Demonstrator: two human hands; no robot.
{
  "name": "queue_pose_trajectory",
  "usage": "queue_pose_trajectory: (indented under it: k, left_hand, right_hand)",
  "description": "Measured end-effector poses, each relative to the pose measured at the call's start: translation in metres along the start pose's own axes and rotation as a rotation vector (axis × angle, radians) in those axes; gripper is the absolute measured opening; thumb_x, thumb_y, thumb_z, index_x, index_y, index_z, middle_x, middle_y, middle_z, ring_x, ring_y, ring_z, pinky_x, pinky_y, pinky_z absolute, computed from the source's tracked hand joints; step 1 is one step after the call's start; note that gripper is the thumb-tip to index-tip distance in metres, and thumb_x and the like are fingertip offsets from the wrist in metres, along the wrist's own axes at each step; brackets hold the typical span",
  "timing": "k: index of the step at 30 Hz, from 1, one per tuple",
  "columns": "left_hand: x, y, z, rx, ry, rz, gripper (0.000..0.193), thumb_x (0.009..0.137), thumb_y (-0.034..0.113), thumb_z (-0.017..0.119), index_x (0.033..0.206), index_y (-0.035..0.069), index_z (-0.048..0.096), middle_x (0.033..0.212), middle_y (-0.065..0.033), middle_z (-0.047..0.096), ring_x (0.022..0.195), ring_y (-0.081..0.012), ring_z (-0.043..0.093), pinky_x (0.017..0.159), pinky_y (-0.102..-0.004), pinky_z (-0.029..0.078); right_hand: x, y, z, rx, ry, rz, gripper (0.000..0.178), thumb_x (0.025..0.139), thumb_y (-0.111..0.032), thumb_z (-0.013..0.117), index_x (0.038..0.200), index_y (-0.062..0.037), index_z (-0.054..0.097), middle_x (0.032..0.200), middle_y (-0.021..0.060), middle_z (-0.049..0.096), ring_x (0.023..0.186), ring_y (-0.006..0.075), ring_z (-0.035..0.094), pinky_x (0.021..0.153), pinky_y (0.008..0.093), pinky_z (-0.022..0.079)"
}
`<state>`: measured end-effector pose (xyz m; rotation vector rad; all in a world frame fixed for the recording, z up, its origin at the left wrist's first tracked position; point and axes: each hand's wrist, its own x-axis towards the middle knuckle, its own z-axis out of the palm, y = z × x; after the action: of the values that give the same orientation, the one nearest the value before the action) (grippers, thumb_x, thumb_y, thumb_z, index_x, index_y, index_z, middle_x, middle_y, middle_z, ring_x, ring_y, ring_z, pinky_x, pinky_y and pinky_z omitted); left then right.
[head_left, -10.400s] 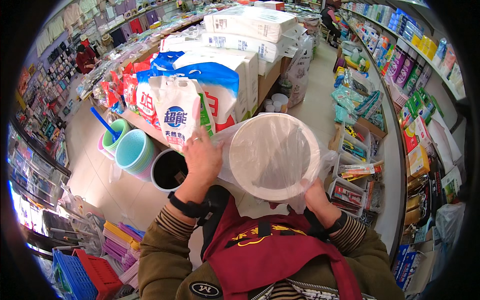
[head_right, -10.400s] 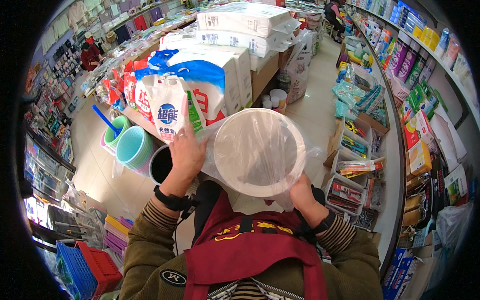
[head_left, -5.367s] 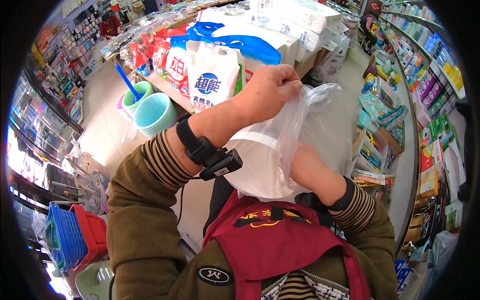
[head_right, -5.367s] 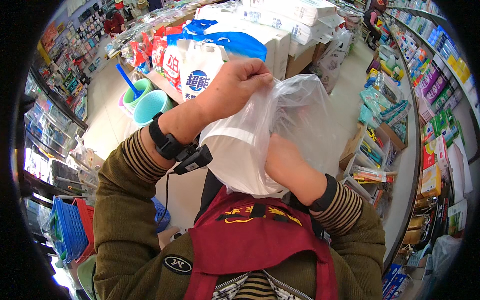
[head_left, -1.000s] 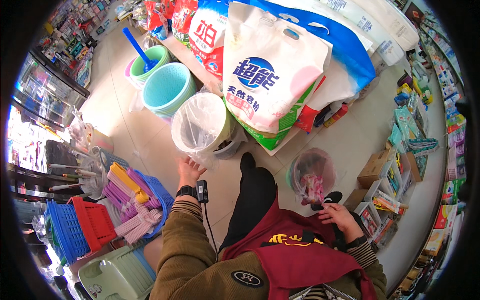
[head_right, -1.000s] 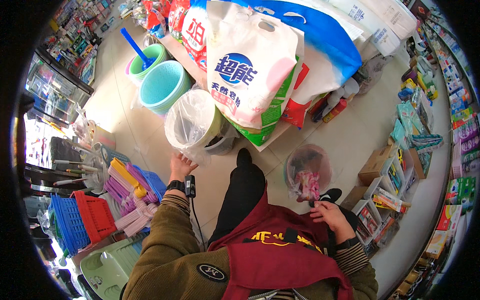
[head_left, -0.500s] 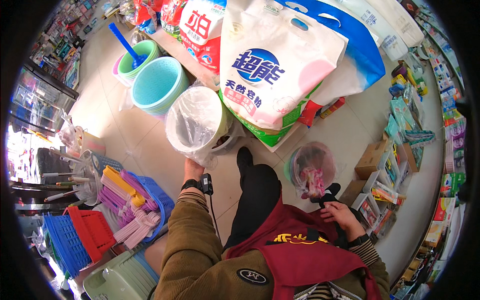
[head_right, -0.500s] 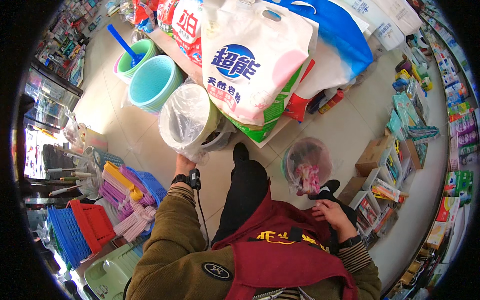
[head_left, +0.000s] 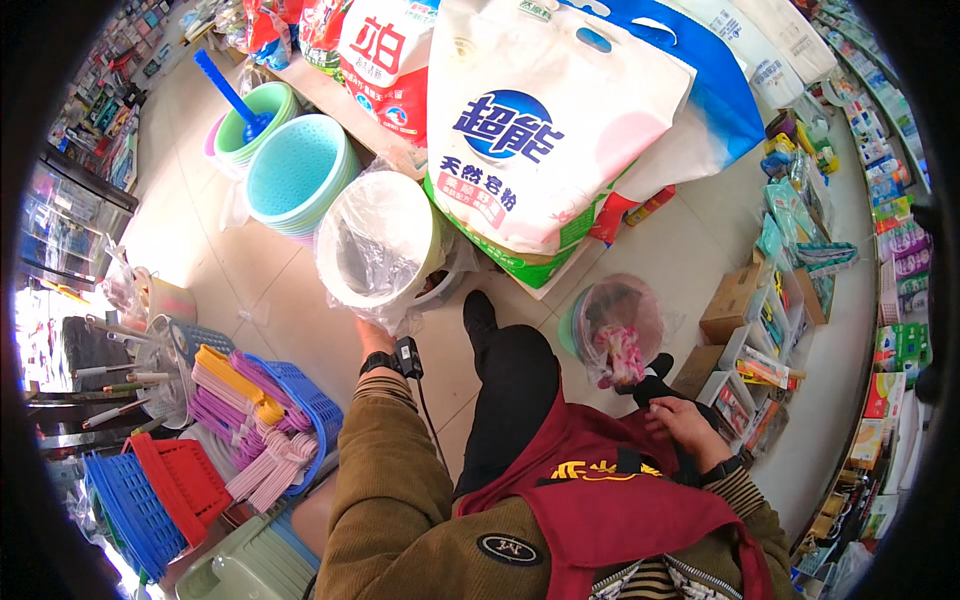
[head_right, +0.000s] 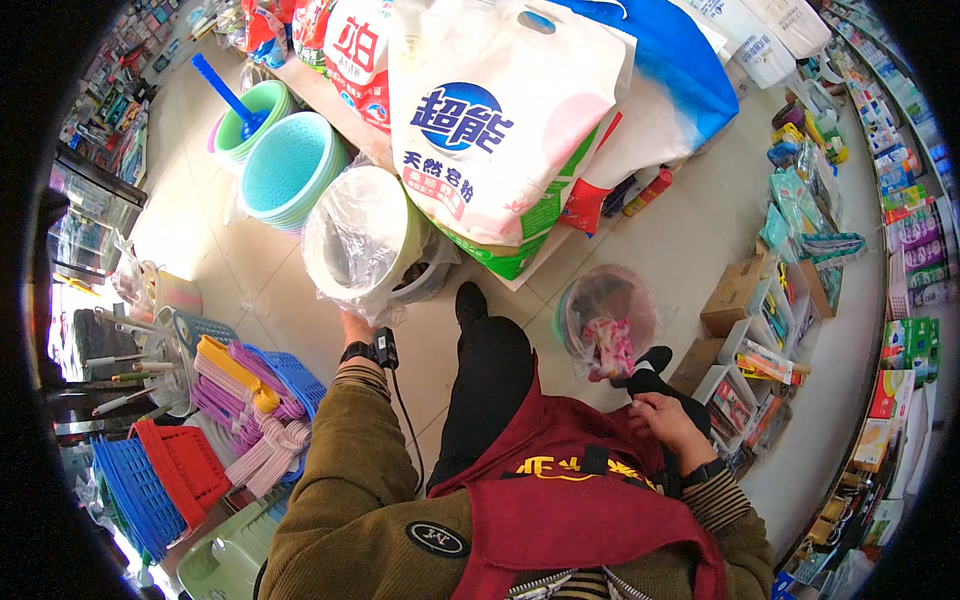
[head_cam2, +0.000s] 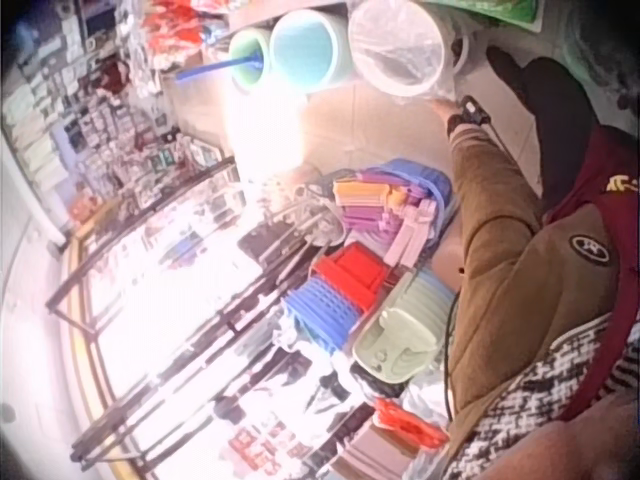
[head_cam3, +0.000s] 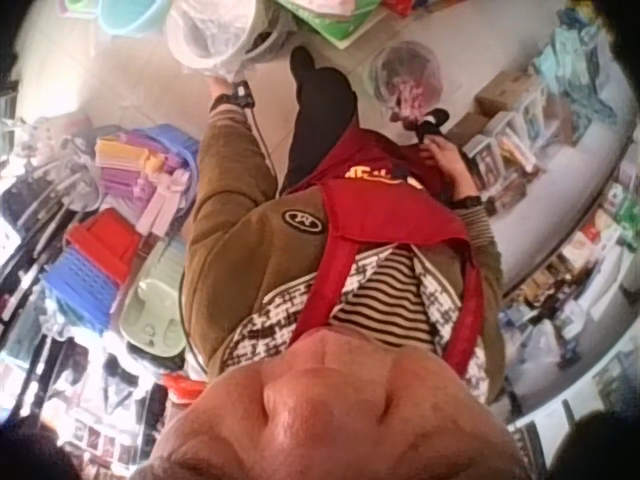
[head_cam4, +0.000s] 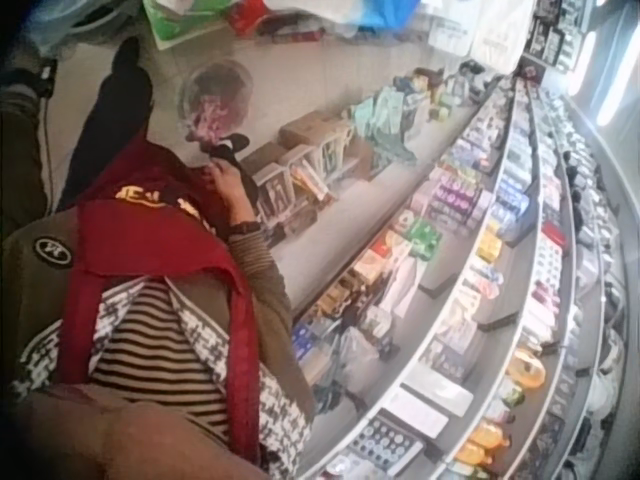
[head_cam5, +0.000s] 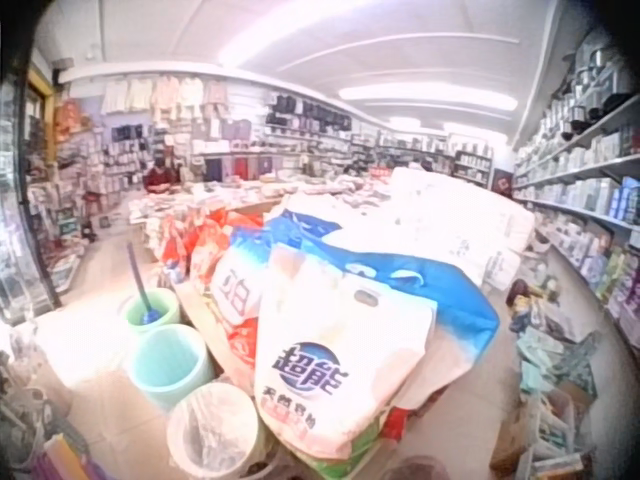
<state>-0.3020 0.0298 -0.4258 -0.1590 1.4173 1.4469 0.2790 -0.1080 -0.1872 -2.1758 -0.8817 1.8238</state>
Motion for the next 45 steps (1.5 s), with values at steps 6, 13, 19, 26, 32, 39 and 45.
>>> queue_pose_trajectory:
  k: [6,13,19,26,32,39,45]
  left_hand:
    - [0.033,-0.009,-0.010,-0.184,0.073,0.226,0.047,0.099,0.037,0.050,0.133,0.006,0.056,0.123,-0.0163,0.064,0.111,-0.0323,0.062,0.091,-0.0462,0.053]
    - [-0.053,-0.050,0.022,-0.006,-0.003,-0.304,0.047,0.099,0.029,0.056,0.138,0.003,0.049,0.137,-0.0247,0.046,0.119,-0.0429,0.053,0.091,-0.0541,0.056]
    - [-0.051,-0.032,0.079,-0.158,-0.240,-0.212,0.049,0.103,0.017,0.050,0.148,0.001,0.039,0.153,-0.0254,0.028,0.132,-0.0455,0.043,0.099,-0.0578,0.054]
    - [-0.024,-0.008,0.042,1.382,-0.237,0.643,0.080,0.070,0.057,0.085,0.112,-0.009,0.069,0.109,-0.0262,0.071,0.103,-0.0381,0.068,0.090,-0.0436,0.053]
    - [0.010,0.013,-0.031,0.178,-0.339,-0.057,0.045,0.105,0.016,0.035,0.145,-0.004,0.038,0.148,-0.0263,0.041,0.131,-0.0496,0.045,0.100,-0.0722,0.047]
    - [-0.018,0.020,-0.098,-0.200,-0.071,-0.260,0.051,0.103,0.029,0.046,0.141,-0.004,0.041,0.144,-0.0259,0.044,0.132,-0.0502,0.043,0.104,-0.0713,0.043]
    - [-0.145,0.032,-0.073,0.253,-0.233,-0.437,0.070,0.092,0.057,0.061,0.127,-0.002,0.048,0.125,-0.0236,0.055,0.112,-0.0432,0.059,0.096,-0.0614,0.049]
  right_hand:
    - [0.010,0.002,0.006,-0.120,-0.032,-0.060,0.039,0.100,-0.021,0.059,0.130,0.0036,0.058,0.109,0.0129,0.070,0.090,0.0207,0.070,0.074,0.0325,0.057]
    - [0.017,0.009,0.008,-0.073,-0.032,-0.058,0.041,0.099,-0.024,0.061,0.130,0.0041,0.058,0.108,0.0132,0.070,0.089,0.0204,0.070,0.075,0.0322,0.057]
    - [0.034,0.027,-0.002,-0.315,-0.003,-0.232,0.038,0.097,-0.025,0.062,0.123,0.0031,0.064,0.104,0.0182,0.072,0.089,0.0214,0.071,0.077,0.0343,0.056]
    - [0.039,0.051,-0.009,-0.234,0.012,-0.141,0.037,0.099,-0.026,0.061,0.124,0.0013,0.064,0.096,0.0145,0.072,0.081,0.0203,0.072,0.069,0.0334,0.057]
    - [0.065,0.056,-0.016,-0.107,0.020,0.056,0.040,0.097,-0.029,0.062,0.120,0.0040,0.064,0.095,0.0142,0.072,0.081,0.0195,0.072,0.064,0.0324,0.058]
    - [0.158,0.045,-0.008,-0.723,0.233,-0.337,0.065,0.091,-0.049,0.064,0.131,0.0011,0.055,0.112,0.0249,0.067,0.101,0.0384,0.068,0.087,0.0454,0.054]
    - [0.231,0.017,0.037,-0.929,0.386,-0.219,0.106,0.079,-0.063,0.071,0.151,0.0035,0.030,0.136,0.0339,0.051,0.129,0.0459,0.049,0.105,0.0482,0.042]
